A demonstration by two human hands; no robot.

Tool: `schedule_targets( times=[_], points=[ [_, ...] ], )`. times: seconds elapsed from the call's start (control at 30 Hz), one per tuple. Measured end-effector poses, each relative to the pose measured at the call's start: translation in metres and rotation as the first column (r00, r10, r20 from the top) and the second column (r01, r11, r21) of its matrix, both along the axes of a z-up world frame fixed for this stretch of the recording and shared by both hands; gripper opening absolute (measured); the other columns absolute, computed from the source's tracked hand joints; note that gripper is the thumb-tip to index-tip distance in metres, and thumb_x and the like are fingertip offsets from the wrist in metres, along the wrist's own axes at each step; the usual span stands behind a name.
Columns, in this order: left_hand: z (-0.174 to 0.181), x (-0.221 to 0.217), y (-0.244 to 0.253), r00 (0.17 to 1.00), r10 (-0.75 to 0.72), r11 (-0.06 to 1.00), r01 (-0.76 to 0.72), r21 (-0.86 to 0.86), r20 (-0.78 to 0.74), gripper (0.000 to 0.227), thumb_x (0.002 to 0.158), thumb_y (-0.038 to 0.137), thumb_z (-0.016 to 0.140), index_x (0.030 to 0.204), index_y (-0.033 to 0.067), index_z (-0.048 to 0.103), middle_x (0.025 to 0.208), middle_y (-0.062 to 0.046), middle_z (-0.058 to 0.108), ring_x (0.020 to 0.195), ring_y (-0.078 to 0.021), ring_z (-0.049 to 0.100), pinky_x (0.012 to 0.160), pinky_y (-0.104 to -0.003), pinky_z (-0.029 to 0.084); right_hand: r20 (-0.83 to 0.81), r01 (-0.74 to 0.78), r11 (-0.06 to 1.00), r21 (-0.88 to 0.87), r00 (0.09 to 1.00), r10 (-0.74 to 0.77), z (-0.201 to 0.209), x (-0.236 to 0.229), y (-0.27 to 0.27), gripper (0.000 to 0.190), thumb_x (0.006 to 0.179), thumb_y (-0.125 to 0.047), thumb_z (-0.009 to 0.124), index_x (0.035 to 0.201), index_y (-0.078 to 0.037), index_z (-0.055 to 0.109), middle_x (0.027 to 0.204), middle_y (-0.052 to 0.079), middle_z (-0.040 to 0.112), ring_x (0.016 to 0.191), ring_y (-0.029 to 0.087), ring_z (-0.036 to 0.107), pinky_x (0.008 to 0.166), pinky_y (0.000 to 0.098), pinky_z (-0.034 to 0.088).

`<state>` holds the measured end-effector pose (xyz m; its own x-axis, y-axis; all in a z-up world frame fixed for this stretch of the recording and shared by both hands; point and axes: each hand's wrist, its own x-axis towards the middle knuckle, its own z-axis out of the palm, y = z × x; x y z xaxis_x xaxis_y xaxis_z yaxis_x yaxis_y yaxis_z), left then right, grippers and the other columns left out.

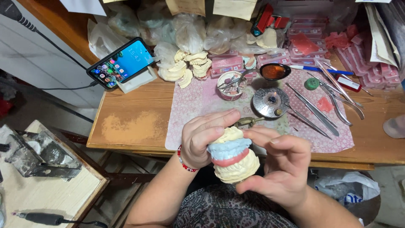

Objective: The person holds a dental model in their left hand and uses a metal sculpting tool in their right hand to shape the pink and white material on the model. They repeatedly separate the upper and lower parts of the model to work on different sections.

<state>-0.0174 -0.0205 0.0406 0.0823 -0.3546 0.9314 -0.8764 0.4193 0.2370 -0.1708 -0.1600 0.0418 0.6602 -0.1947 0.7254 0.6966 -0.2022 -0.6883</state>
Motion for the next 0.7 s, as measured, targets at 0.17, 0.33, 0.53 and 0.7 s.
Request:
schedule_targets(
  times=[0.17,0.33,0.53,0.7],
  points=[
    [-0.012,-0.001,0.002,0.999,0.014,1.0,-0.013,0.02,-0.042,0.033,0.113,0.022,0.055,0.139,0.0103,0.039,0.13,-0.033,0.062,0.116,-0.0454,0.073,0.094,-0.053,0.068,-0.023,-0.014,1.0,0.002,1.0,0.014,0.0,-0.001,-0.001,0.078,0.073,-0.023,0.09,0.128,-0.012,0.036,0.132,0.026,0.065,0.133,0.038,0.061,0.126,0.0544,0.04],
    [-0.009,0.001,0.004,0.999,0.053,0.998,-0.053,0.023,0.001,0.029,0.113,0.018,0.054,0.137,0.0051,0.045,0.129,-0.03,0.064,0.114,-0.0454,0.074,0.095,-0.052,0.069,-0.007,0.044,0.971,-0.237,0.999,-0.047,0.01,-0.003,-0.011,0.072,0.078,-0.032,0.089,0.13,-0.017,0.042,0.137,0.028,0.063,0.135,0.042,0.063,0.121,0.0538,0.048],
    [-0.006,0.0,0.002,1.0,0.014,0.998,-0.013,0.056,-0.009,0.027,0.114,0.018,0.054,0.137,0.0076,0.046,0.133,-0.027,0.063,0.116,-0.0448,0.074,0.095,-0.052,0.069,0.188,0.308,0.785,-0.538,0.951,-0.244,0.007,-0.007,-0.02,0.052,0.088,-0.044,0.082,0.125,-0.016,0.059,0.136,0.019,0.056,0.127,0.04,0.063,0.113,0.0526,0.058],
    [-0.007,-0.008,0.002,0.998,-0.012,0.991,0.02,0.129,-0.065,0.031,0.112,0.02,0.057,0.136,0.0064,0.045,0.129,-0.03,0.065,0.115,-0.0427,0.075,0.097,-0.049,0.069,0.317,0.368,0.669,-0.646,0.926,-0.203,0.011,-0.002,-0.034,0.064,0.083,-0.061,0.083,0.118,-0.011,0.062,0.125,0.021,0.06,0.112,0.043,0.072,0.098,0.0507,0.066]
  ],
)
